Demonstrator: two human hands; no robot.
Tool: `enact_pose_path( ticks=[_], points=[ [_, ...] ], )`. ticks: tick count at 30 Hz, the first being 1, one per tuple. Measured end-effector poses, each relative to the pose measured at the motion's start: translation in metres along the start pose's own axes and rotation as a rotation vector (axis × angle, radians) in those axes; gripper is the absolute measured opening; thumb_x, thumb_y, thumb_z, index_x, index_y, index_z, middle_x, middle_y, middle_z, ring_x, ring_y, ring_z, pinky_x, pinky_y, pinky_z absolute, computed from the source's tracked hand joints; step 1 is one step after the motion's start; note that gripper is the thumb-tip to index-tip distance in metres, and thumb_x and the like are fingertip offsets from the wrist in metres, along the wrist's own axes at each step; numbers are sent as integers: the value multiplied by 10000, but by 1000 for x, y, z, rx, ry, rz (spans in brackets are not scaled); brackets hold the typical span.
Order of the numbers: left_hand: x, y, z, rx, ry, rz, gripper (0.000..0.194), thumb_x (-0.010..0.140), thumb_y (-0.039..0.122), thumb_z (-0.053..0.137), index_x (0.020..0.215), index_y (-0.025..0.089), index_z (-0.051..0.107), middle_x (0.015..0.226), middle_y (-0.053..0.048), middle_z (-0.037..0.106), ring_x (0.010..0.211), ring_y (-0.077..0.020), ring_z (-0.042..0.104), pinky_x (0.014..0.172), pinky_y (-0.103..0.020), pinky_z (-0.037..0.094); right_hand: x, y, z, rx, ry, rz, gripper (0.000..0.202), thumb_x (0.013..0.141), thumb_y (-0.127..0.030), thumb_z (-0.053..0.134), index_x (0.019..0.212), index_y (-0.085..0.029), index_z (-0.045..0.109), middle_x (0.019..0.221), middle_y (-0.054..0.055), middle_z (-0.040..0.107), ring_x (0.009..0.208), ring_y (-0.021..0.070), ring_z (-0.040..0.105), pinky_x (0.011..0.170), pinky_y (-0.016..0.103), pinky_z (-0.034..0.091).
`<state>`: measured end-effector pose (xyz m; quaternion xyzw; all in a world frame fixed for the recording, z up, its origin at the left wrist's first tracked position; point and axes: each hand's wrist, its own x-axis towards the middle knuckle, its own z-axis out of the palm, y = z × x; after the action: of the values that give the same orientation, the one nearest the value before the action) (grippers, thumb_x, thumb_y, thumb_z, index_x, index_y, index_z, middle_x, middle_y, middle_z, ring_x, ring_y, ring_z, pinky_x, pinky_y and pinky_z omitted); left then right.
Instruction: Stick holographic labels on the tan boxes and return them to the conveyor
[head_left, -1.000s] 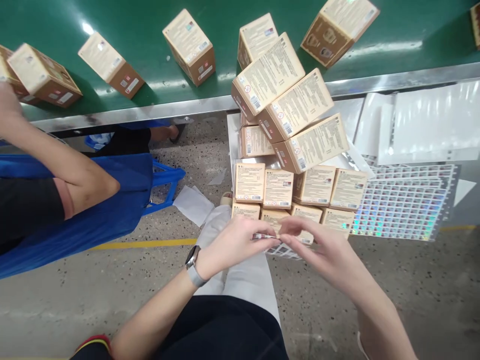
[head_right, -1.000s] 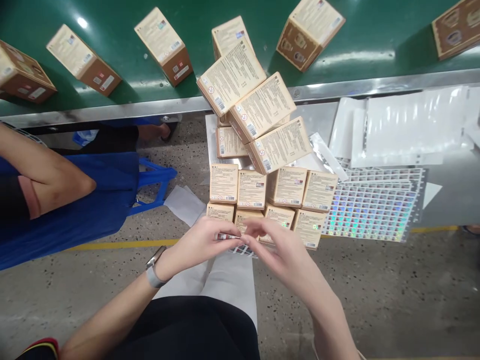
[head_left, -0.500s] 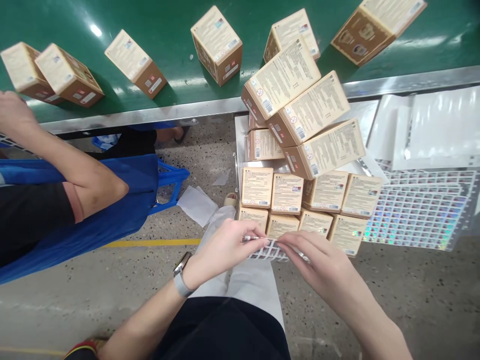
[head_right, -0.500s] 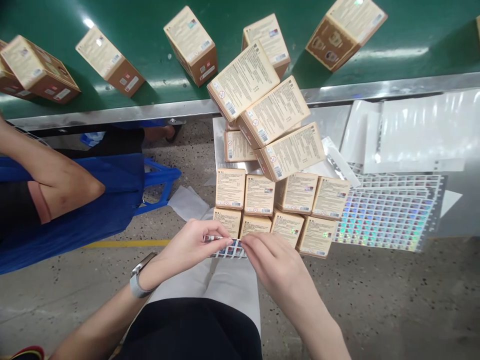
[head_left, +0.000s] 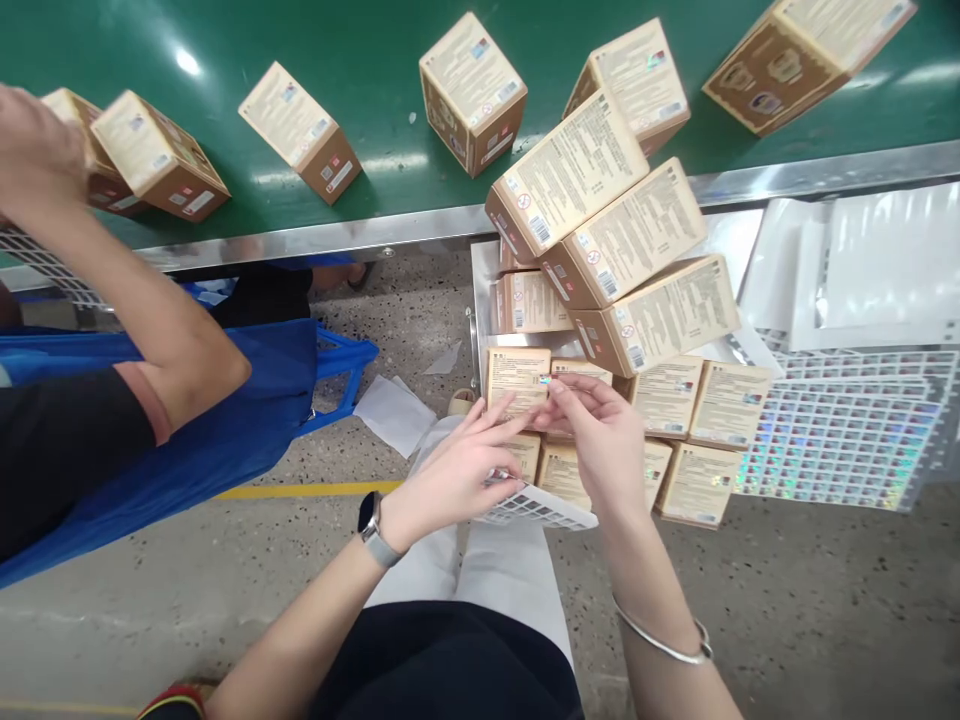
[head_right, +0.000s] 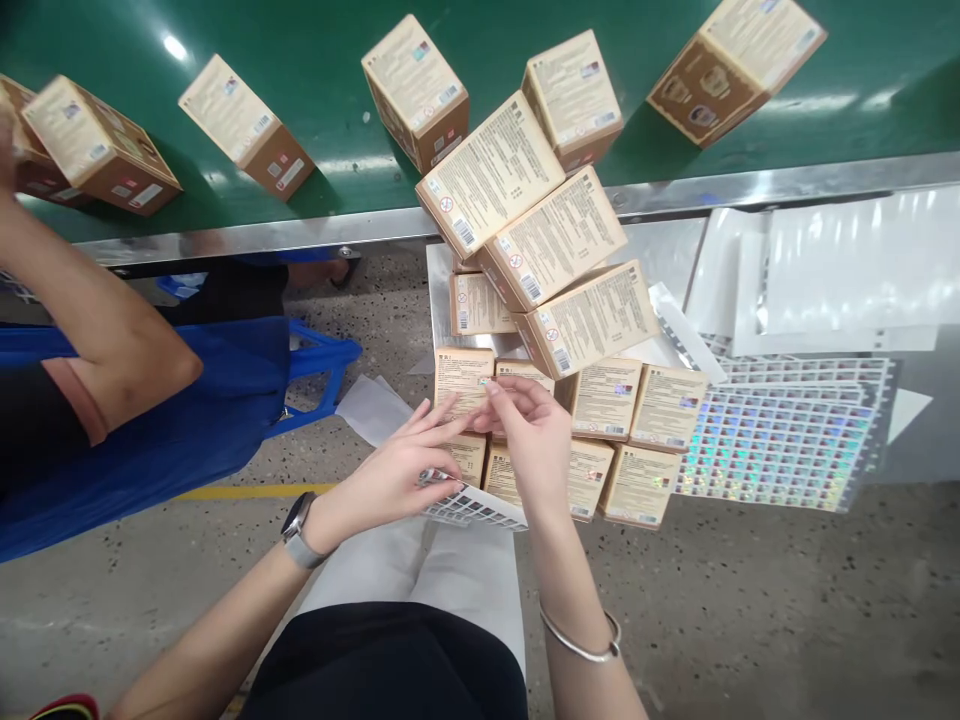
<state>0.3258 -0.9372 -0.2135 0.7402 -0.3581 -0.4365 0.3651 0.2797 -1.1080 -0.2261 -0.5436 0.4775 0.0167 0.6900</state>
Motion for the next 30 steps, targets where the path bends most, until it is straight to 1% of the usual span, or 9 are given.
enact_pose_path(
  ticks=[3,6,8,12,18,23,26,28,30],
  points=[
    [5,-4,6,-5,-20,-2,170,892,135,611,775,196,718,1596,-5,325,1528,-242,116,1251,-491,188,2,10,13,55,37,12,242,692,-357,800,805,-181,679,556,-39,648,458,109,597,500,245,536],
    [9,-3,8,-19,-30,-14,162,872,106,622,768,180,721,1600,-31,304,1529,-222,95,1258,-444,189,-1,14,16,53,80,-21,225,704,-353,781,797,-178,674,541,-46,632,427,97,560,475,238,502],
    [10,-1,6,-38,-46,-31,152,862,98,629,771,174,724,1599,-41,295,1528,-220,94,1257,-441,196,-3,14,16,42,88,-38,224,710,-353,778,797,-175,672,521,-58,611,405,86,529,458,228,475],
    [11,0,2,-57,-56,-26,184,865,93,608,743,177,717,1597,-22,300,1526,-222,119,1252,-463,214,-2,16,17,30,93,-53,232,713,-353,780,797,-167,668,499,-71,585,383,73,496,440,216,425],
    [12,-1,3,-61,-71,-34,164,840,69,621,764,162,733,1598,-47,304,1526,-231,118,1258,-427,204,-3,18,21,38,144,-51,260,705,-367,786,812,-161,669,506,-67,586,389,80,497,439,220,414],
    [11,-3,4,-74,-50,-14,195,840,69,604,727,173,722,1606,-10,303,1526,-248,117,1259,-443,213,-5,16,27,-79,217,-96,253,727,-381,760,798,-165,650,485,-58,583,371,104,502,430,245,437],
    [11,-3,4,-75,-56,-12,186,827,56,611,726,166,722,1604,-22,312,1527,-242,116,1264,-425,196,-6,16,33,-184,258,-136,242,755,-397,728,785,-184,619,486,-49,592,366,121,515,421,259,443],
    [12,-4,4,-77,-60,-16,184,819,46,610,740,165,726,1597,-26,325,1528,-230,116,1265,-409,192,-6,17,36,-234,283,-164,246,766,-392,716,835,-202,577,502,-52,602,362,131,525,416,265,441],
    [12,-5,4,-80,-59,-13,188,819,49,608,729,168,723,1597,-17,326,1528,-225,115,1264,-400,194,-4,17,36,-253,314,-177,273,786,-364,691,933,-223,508,504,-70,599,351,141,527,404,266,429]
  ],
)
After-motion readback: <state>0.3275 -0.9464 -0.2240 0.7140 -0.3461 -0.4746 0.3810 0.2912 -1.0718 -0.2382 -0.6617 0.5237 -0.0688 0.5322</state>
